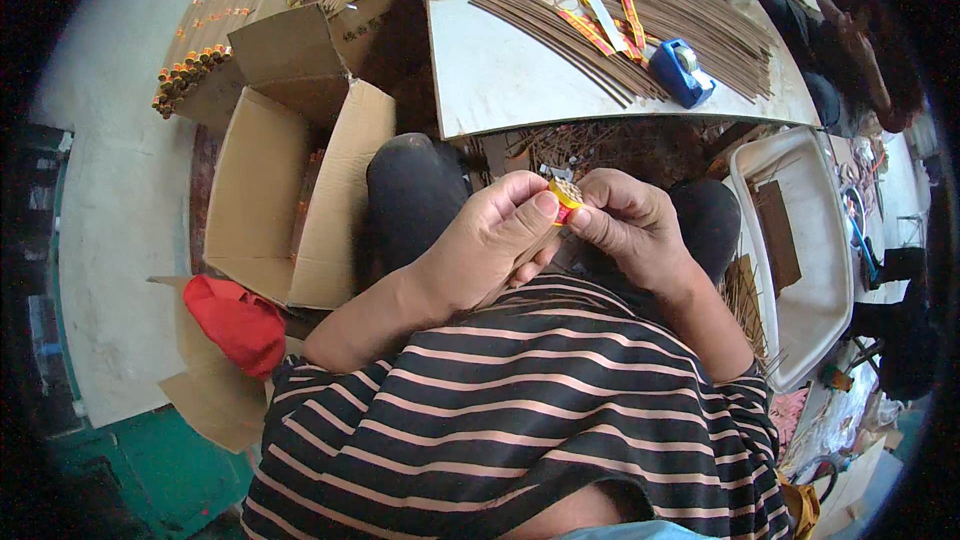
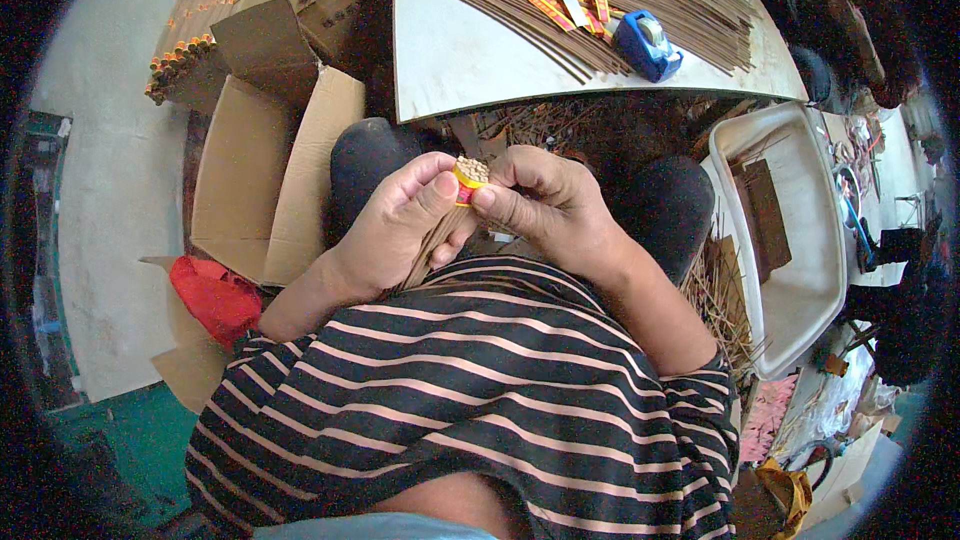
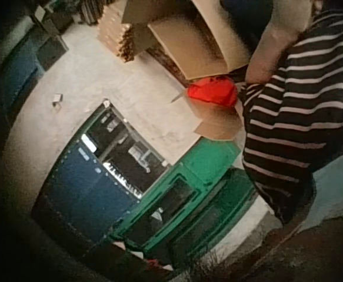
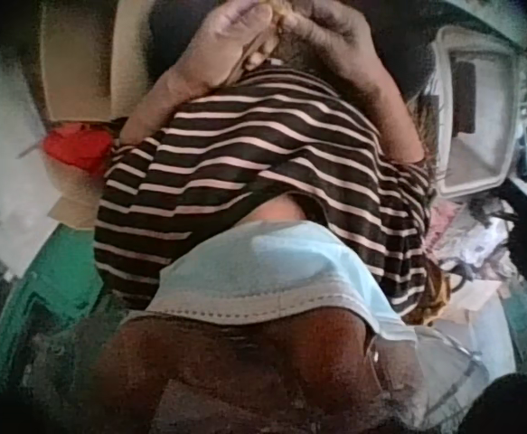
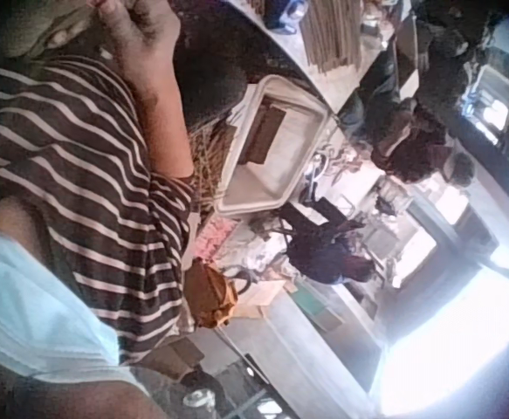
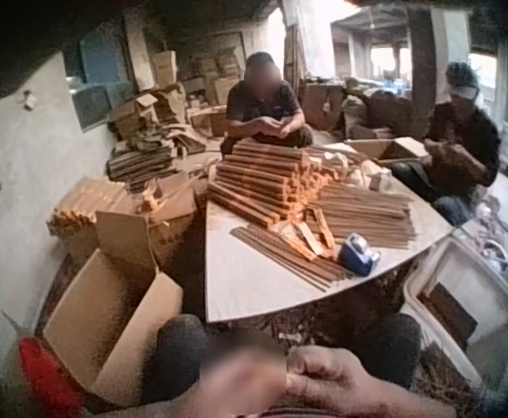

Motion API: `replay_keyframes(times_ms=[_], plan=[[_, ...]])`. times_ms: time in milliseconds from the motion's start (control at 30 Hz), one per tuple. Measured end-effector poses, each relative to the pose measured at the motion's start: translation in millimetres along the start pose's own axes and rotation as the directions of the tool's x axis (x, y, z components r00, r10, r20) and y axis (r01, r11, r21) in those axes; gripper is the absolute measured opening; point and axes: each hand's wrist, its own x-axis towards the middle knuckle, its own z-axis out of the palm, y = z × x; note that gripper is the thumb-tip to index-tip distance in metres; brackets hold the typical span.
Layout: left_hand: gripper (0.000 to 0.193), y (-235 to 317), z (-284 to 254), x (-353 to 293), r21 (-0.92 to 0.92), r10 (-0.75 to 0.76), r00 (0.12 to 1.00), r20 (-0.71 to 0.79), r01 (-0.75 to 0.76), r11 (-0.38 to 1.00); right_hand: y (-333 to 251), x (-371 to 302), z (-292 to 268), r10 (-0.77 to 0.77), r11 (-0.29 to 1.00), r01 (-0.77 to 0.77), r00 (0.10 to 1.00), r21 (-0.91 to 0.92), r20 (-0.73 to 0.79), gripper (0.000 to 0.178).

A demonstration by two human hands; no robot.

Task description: The person gathers thin wooden sticks, aligns them into bundles, and secures each bundle with a small paper wrapper. The person places completed bundles into a nearby cardboard box.

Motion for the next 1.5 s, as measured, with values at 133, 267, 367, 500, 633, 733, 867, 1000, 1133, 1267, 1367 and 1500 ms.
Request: replay_keyframes(times_ms=[133, 267, 367, 500, 633, 733, 867, 1000, 1133, 1267, 1367, 1500], plan=[[0.037, 1.2, 0.8, 2.5, -0.046, -0.009, 0.999, 0.049, 0.011, 0.999, -1.3, 0.6, -3.0, 0.070, 0.994, -0.071, 0.997, 0.083, 0.015, 0.023], [0.038, 1.7, -3.5, 7.0, -0.149, -0.029, 0.983, 0.183, 0.057, 0.987, 2.4, 4.2, -7.9, 0.047, 0.991, -0.043, 0.999, 0.128, -0.029, 0.025], [0.033, 4.4, -3.9, 10.6, -0.262, -0.048, 0.949, 0.310, 0.135, 0.956, -11.3, 8.3, -8.7, -0.205, 0.978, 0.204, 0.978, -0.040, -0.028, 0.031], [0.038, -0.6, -5.5, 18.0, -0.296, -0.066, 0.940, 0.334, 0.172, 0.940, -13.0, 3.1, -18.5, -0.221, 0.964, 0.225, 0.974, -0.140, 0.044, 0.032], [0.039, -1.2, 2.2, 21.7, -0.115, -0.005, 0.982, 0.186, 0.027, 0.993, -13.4, -1.4, -16.4, -0.135, 0.990, 0.130, 0.988, -0.056, -0.081, 0.026], [0.037, 7.2, 5.8, 23.1, 0.226, 0.021, 0.992, 0.128, -0.050, 0.973, -15.0, -0.8, -23.5, -0.226, 0.956, 0.209, 0.972, -0.207, -0.061, 0.027], [0.039, 13.6, 7.8, 26.4, 0.334, 0.044, 0.980, 0.195, -0.108, 0.937, -16.5, -1.7, -28.8, -0.256, 0.938, 0.239, 0.966, -0.250, -0.037, 0.030], [0.038, 19.6, 7.7, 36.1, 0.314, -0.144, 0.968, 0.204, 0.074, 0.947, -11.5, -1.7, -39.0, -0.324, 0.902, 0.301, 0.946, -0.309, -0.023, 0.032], [0.035, 20.4, 16.6, 49.2, 0.093, -0.242, 0.930, 0.278, 0.225, 0.970, -10.0, -1.4, -51.6, -0.327, 0.900, 0.299, 0.944, -0.318, -0.039, 0.033], [0.035, 24.1, 19.9, 71.3, -0.003, -0.277, 0.931, 0.236, 0.286, 0.958, -3.1, 6.2, -67.5, -0.310, 0.893, 0.249, 0.944, -0.374, -0.111, 0.035], [0.031, 40.5, 29.6, 98.1, 0.264, -0.167, 0.972, 0.166, 0.120, 0.957, 4.6, 15.0, -91.6, -0.056, 0.998, 0.051, 0.985, -0.035, -0.163, 0.038], [0.034, 54.4, 24.2, 162.0, 0.128, 0.132, 0.991, 0.038, -0.136, 0.983, 39.3, 51.6, -185.5, 0.035, 0.979, -0.140, 0.831, -0.147, -0.555, 0.029]])
